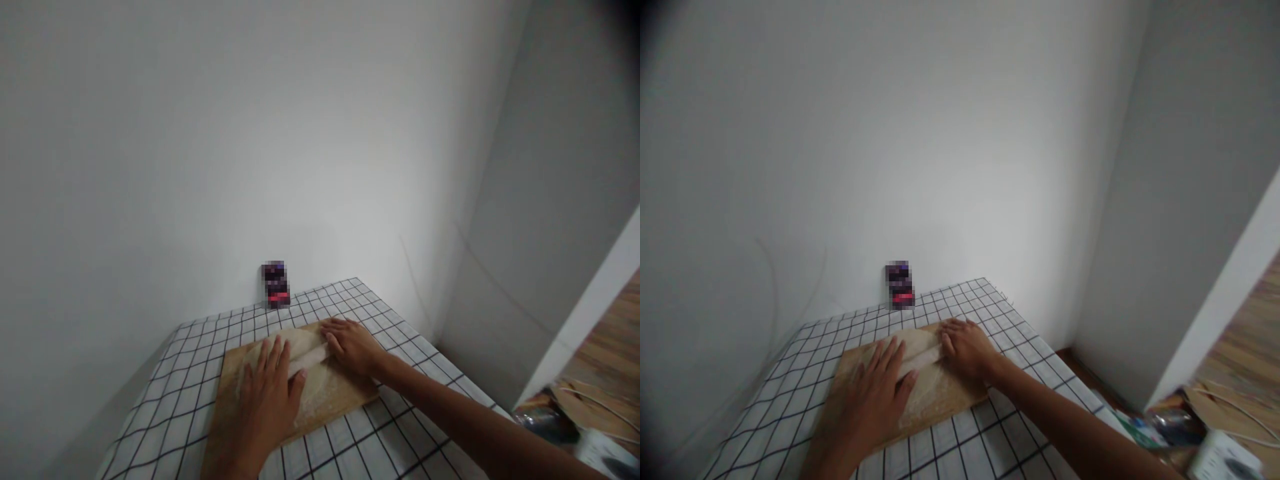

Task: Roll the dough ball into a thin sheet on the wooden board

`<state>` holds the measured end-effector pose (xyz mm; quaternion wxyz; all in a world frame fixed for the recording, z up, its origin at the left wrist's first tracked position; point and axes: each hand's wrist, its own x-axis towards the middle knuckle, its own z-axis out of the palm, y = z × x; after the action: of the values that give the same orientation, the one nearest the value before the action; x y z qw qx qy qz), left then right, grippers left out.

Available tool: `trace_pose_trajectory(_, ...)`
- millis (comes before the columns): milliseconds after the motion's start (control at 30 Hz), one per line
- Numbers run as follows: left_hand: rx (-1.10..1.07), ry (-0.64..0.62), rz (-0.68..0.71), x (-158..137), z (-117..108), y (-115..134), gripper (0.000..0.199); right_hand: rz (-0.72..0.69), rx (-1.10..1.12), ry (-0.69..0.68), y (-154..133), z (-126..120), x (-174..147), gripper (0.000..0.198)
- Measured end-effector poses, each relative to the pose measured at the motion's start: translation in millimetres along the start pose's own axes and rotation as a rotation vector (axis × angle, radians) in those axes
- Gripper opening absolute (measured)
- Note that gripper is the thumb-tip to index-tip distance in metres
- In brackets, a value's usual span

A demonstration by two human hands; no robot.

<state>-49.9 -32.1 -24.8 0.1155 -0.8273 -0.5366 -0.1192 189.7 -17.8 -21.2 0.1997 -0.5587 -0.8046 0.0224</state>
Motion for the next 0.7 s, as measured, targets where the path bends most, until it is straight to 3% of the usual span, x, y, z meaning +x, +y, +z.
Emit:
trace_pose_trajectory(100,-0.028,-0.003,0.046,-6.8,-2.3,1.6,0.059,0.048,-0.029,-0.001,-9.1,-2.1,-15.0,0.051)
trace_pose_trajectory(167,-0.037,-0.016,0.050,-4.8,-4.5,2.4,0.058,0.052,-0.050,-0.019,-9.9,-1.9,-8.0,0.051)
trace_pose_trajectory(367,-0.002,-0.019,0.009,21.3,-2.4,-7.8,0.054,0.043,-0.055,-0.122,5.8,7.2,71.2,0.048)
trace_pose_trajectory(500,0.046,0.024,0.081,32.4,9.1,-23.8,0.048,0.029,-0.040,-0.184,12.2,12.5,108.6,0.040)
trace_pose_trajectory(567,0.071,0.030,0.106,34.2,12.2,-26.8,0.047,0.028,-0.038,-0.189,12.2,12.8,111.0,0.038)
trace_pose_trajectory(700,0.060,0.010,0.018,33.1,5.7,-18.1,0.054,0.046,-0.036,-0.155,9.4,9.8,88.7,0.041)
